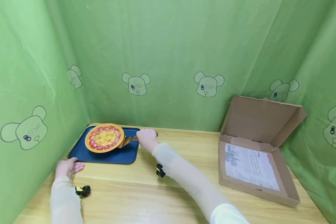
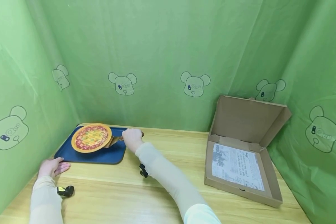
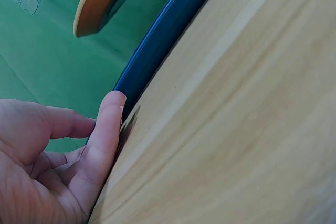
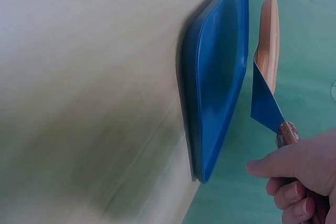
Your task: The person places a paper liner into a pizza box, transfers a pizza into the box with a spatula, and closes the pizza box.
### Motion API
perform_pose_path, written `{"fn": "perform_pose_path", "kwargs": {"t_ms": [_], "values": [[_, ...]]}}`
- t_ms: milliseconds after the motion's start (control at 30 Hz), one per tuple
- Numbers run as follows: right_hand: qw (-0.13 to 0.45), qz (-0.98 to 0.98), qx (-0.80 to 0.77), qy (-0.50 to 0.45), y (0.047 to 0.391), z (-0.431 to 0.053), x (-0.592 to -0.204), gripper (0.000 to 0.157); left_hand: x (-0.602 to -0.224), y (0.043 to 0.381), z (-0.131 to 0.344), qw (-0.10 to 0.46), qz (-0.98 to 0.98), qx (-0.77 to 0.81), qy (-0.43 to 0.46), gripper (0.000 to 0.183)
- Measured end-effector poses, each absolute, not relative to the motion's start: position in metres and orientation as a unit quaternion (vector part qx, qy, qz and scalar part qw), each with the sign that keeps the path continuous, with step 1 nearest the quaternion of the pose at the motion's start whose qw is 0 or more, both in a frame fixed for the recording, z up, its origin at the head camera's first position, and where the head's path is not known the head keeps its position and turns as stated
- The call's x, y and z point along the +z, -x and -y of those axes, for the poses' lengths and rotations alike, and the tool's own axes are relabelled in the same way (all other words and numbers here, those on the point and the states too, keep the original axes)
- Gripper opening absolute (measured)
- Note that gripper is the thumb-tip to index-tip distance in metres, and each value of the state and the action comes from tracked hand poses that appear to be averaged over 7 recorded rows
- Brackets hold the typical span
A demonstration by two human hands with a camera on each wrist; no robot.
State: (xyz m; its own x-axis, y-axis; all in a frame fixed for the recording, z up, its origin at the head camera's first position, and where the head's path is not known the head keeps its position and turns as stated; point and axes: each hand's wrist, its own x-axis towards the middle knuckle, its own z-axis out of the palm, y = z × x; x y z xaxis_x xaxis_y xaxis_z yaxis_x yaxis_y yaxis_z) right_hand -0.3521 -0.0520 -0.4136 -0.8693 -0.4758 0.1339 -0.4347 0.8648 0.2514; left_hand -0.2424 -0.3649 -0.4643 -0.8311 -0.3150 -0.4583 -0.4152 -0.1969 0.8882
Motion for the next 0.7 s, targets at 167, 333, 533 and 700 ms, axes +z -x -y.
{"fn": "perform_pose_path", "kwargs": {"t_ms": [167,333,533,700], "values": [[0.099,0.961,-0.094,-0.24,0.347,0.036,-0.41,0.015,-0.465,0.241,0.364,0.033,-0.636,0.716,0.288,0.062],[0.106,0.962,-0.088,-0.235,0.344,0.02,-0.407,0.014,-0.463,0.241,0.364,0.031,-0.634,0.718,0.285,0.062],[0.123,0.962,-0.08,-0.23,0.342,-0.002,-0.407,0.018,-0.46,0.24,0.362,0.034,-0.637,0.716,0.283,0.063],[0.121,0.962,-0.075,-0.235,0.338,-0.021,-0.403,0.016,-0.46,0.239,0.36,0.033,-0.639,0.715,0.284,0.063]]}}
